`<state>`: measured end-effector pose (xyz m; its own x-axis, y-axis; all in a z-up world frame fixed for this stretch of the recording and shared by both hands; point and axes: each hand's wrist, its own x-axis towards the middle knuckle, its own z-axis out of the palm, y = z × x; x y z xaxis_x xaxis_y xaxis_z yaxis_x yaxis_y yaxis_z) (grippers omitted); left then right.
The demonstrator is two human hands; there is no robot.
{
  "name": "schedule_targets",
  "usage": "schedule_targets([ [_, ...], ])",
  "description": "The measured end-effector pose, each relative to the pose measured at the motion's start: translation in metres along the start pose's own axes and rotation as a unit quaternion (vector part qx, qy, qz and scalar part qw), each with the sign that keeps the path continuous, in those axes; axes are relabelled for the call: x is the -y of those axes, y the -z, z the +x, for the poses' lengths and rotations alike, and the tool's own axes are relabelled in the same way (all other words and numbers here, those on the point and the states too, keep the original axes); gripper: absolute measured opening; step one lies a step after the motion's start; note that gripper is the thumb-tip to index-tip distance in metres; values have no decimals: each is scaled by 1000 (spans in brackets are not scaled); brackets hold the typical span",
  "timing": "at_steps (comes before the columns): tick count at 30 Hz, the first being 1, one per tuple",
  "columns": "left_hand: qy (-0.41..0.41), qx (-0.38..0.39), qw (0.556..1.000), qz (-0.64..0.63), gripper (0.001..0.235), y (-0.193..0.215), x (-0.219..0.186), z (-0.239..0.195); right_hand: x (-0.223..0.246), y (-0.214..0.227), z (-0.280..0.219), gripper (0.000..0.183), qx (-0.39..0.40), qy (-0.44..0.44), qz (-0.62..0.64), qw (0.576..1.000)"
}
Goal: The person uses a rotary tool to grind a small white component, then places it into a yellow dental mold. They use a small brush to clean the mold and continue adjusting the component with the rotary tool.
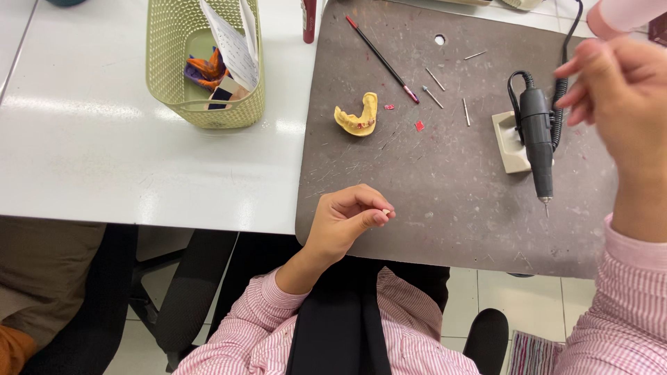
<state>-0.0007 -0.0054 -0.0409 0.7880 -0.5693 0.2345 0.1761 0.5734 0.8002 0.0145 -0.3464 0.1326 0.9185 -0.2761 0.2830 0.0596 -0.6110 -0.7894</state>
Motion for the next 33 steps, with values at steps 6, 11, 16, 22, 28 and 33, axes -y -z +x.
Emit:
schedule_targets([
  [6, -144, -46, 957, 248, 9, -7, -55, -1, 71, -56, -64, 11, 150, 211, -209, 943],
  [11, -154, 19, 835, 528, 11, 15, -115, 26, 73, -88, -61, 40, 171, 212, -136, 953],
  [16, -166, 17, 746, 644, 13, 27, -118, 82, 46, -122, -33, 23, 146, 101, -123, 976],
  [22, -225, 6, 679, 699, 10, 34, -87, 106, 29, -146, -16, 25, 69, 164, -100, 979],
  [28, -203, -1, 703, 682, 13, 40, -70, 110, 24, -138, -20, 26, 40, 266, -17, 963],
  [33, -208, 9, 677, 706, 12, 42, -65, 111, 9, -138, -12, 6, 33, 312, -69, 947],
])
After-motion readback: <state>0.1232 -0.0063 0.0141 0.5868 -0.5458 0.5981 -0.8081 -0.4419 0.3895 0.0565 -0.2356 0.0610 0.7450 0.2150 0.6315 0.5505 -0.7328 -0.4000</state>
